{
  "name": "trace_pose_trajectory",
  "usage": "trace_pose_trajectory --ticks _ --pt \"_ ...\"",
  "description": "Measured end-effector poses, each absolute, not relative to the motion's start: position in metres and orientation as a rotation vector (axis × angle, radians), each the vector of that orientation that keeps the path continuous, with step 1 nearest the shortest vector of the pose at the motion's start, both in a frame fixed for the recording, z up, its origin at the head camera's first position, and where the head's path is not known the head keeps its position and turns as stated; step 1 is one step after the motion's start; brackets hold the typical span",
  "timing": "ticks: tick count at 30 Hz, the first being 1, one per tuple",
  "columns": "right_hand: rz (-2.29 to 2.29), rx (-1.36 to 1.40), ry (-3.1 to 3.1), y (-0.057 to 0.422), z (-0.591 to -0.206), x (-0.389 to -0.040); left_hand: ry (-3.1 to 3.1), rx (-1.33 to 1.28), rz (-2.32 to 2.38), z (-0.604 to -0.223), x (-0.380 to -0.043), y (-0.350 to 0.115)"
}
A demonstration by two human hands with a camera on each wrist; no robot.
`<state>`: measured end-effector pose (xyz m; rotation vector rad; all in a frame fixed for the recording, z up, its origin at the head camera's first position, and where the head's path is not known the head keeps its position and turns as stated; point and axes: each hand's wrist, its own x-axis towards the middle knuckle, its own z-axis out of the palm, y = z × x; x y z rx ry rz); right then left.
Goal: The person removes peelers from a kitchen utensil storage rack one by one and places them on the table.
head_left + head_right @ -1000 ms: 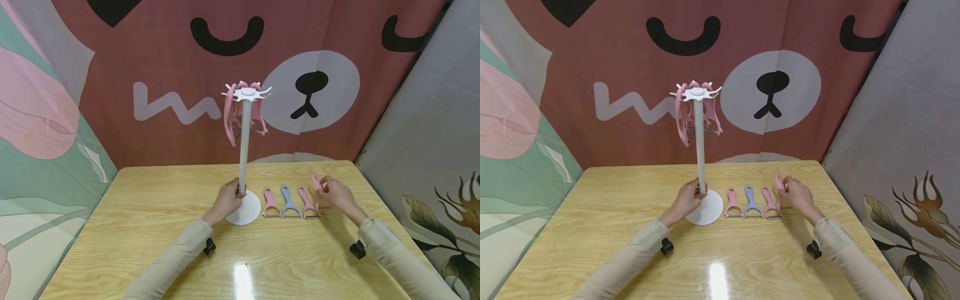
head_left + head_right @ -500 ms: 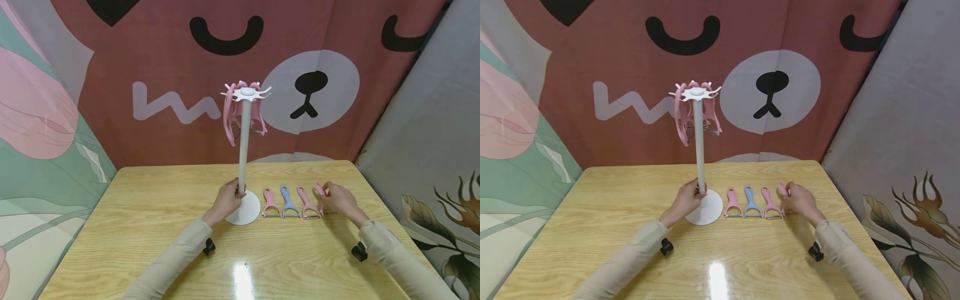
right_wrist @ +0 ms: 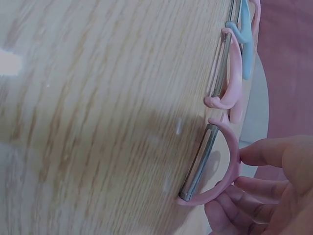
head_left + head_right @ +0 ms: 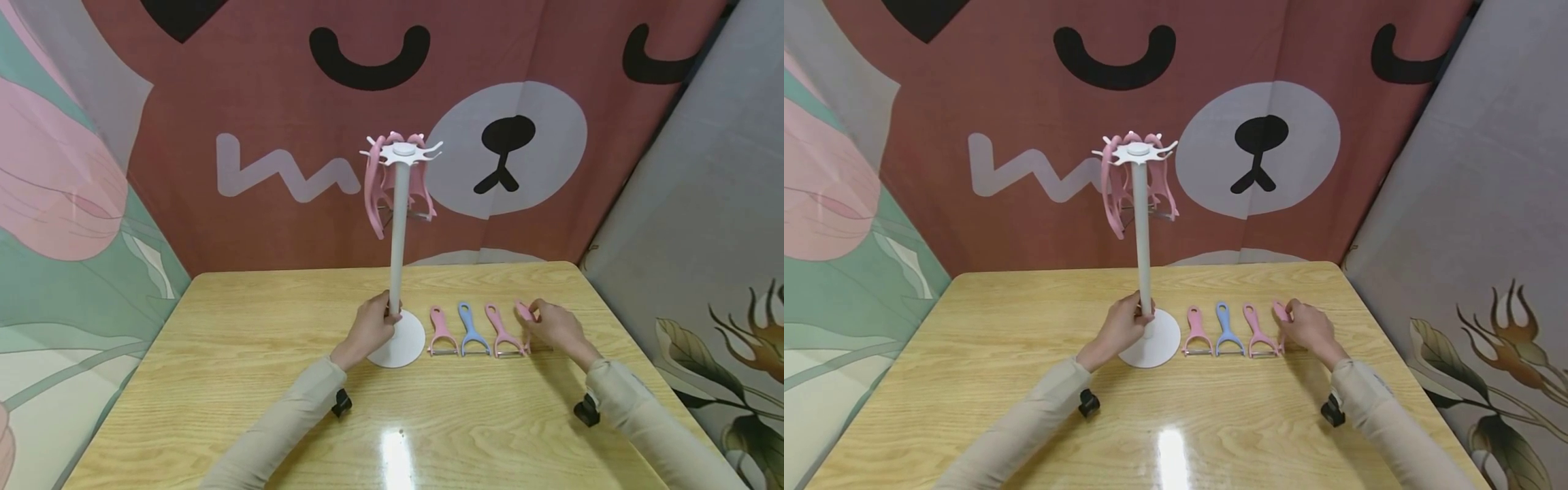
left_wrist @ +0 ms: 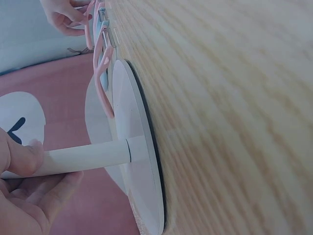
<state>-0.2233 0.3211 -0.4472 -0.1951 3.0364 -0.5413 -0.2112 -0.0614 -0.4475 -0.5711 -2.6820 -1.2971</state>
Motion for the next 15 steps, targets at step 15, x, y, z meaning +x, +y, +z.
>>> trace_pose_trajectory --ticks 15 --pt "-0.520 -0.211 3.023 0.3221 -0.4494 -0.2213 -2.687 -0.566 -1.293 -0.4478 -0.2103 -0.0621"
